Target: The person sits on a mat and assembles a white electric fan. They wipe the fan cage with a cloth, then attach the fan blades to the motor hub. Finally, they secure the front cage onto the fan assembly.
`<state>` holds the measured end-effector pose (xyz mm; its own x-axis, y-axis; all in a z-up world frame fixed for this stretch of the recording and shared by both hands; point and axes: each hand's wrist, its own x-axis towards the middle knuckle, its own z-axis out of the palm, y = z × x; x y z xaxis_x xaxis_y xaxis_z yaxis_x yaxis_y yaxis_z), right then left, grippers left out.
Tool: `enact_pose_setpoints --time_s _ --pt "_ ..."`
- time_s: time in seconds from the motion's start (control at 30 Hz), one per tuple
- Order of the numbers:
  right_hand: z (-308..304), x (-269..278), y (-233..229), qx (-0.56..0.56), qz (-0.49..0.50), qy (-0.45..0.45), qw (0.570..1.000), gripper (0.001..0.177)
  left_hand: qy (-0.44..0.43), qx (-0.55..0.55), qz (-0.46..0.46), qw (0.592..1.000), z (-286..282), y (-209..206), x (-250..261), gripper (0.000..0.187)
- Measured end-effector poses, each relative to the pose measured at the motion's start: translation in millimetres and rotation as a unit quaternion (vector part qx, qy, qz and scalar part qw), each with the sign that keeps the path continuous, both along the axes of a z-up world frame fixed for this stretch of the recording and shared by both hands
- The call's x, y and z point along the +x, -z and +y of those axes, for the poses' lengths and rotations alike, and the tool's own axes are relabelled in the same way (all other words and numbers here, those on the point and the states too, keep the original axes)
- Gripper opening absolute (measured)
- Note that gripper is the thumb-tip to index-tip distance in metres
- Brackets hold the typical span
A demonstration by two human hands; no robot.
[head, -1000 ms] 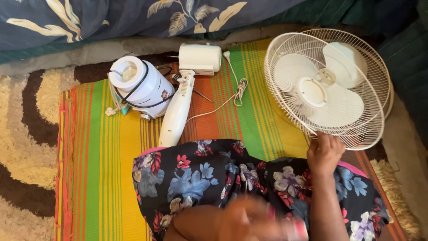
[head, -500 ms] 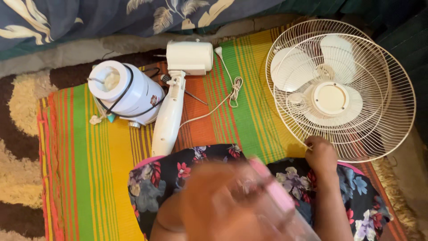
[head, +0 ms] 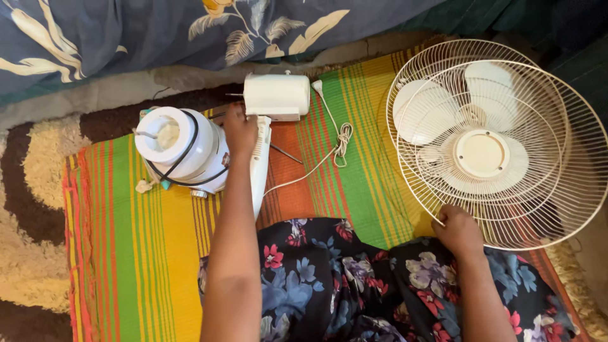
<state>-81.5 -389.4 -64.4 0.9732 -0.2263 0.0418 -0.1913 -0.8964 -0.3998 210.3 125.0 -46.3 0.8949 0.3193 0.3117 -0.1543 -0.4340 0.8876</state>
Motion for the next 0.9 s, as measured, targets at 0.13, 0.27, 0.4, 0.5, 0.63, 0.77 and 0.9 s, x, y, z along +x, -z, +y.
enact_pose_setpoints --time_s 0.13,0.27,0.4,0.5,0.63,0.77,0.9 --pt "-2.8 -7.5 -9.4 0.015 -0.148 0.002 0.989 0.037 -0.068 0.153 0.105 0.98 9.0 55.6 -0.9 0.049" --pt "-46.0 -27.5 -11.7 -0.144 -0.302 0.187 0.924 0.03 0.014 -0.002 0.221 0.975 13.1 62.5 -0.5 0.063" --pt "-73.4 -27.1 -18.7 0.151 -0.445 0.274 0.839 0.057 0.052 -0.007 0.275 0.96 15.8 60.4 7.3 0.063" --pt "-74.7 -26.0 -24.7 0.384 -0.483 0.28 0.735 0.068 0.051 0.054 0.225 0.971 15.8 64.4 2.0 0.082" --pt "-74.2 -20.9 -31.6 0.508 -0.437 0.302 0.678 0.061 0.002 0.117 0.218 0.969 5.1 58.9 -6.7 0.091" --pt "-82.6 -22.3 -36.4 0.629 -0.396 0.26 0.616 0.042 -0.041 0.111 0.277 0.953 -21.2 36.3 -25.5 0.081" --pt "-87.0 -17.6 -36.5 0.721 -0.238 0.261 0.596 0.039 -0.041 0.112 0.259 0.958 -34.2 17.9 -52.1 0.077"
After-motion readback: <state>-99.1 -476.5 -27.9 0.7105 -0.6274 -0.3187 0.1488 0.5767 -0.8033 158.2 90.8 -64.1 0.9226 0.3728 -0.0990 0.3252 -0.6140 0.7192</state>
